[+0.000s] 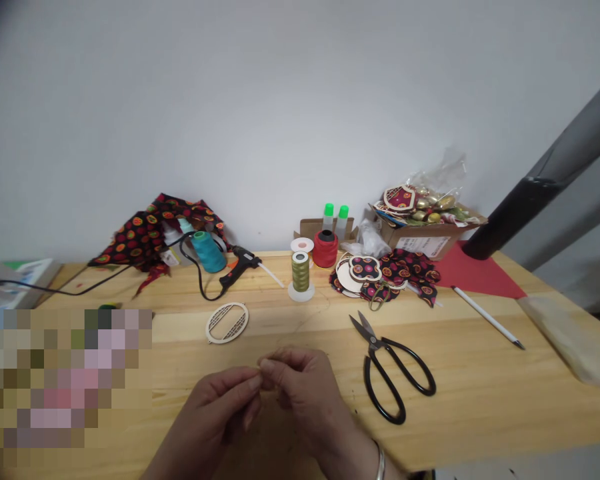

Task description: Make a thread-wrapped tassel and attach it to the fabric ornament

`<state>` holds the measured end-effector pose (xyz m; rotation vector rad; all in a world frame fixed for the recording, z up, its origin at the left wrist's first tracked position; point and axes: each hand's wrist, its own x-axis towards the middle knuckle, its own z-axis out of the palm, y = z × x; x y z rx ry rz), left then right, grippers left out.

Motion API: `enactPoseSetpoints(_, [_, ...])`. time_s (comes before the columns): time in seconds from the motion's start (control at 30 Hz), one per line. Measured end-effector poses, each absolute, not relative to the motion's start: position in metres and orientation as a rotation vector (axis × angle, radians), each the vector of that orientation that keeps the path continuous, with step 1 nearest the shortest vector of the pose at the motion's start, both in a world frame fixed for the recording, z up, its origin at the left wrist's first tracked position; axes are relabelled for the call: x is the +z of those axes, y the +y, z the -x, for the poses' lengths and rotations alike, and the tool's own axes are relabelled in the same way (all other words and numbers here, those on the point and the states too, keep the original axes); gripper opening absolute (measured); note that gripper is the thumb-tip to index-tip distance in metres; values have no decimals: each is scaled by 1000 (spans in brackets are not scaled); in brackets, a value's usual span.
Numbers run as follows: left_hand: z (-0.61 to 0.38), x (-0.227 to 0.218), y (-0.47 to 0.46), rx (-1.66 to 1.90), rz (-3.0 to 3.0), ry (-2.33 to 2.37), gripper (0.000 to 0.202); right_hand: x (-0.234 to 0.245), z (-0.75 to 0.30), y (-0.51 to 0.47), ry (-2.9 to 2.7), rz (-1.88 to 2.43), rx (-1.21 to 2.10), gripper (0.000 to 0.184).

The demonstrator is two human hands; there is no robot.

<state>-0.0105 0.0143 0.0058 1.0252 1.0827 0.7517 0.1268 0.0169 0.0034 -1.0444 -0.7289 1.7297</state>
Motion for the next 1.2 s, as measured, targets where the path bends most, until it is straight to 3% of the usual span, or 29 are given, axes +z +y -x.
enactPoseSetpoints(0.4, [9, 7, 14, 738, -984, 1094, 34, -1, -129, 20, -791, 1076, 1687, 23])
enactPoseSetpoints(0.53, [6, 7, 14, 780, -830, 1081, 25, 0, -131, 20, -797, 1130, 1656, 20])
enactPoseSetpoints(0.7, [3, 6, 15, 818, -721, 1058, 35, 1, -131, 21, -835, 1201, 1607, 16])
enactPoseSetpoints(0.8, [4, 6, 15, 786, -737, 1038, 30, 0, -131, 21, -833, 1188, 1601, 17])
enactPoseSetpoints(1.07, [6, 6, 15, 800, -783, 1070, 26, 1, -131, 20, -836, 1181, 1614, 24])
enactPoseSetpoints(1.2, [7, 4, 15, 834, -735, 1109, 26, -4, -139, 22, -791, 1281, 1594, 45])
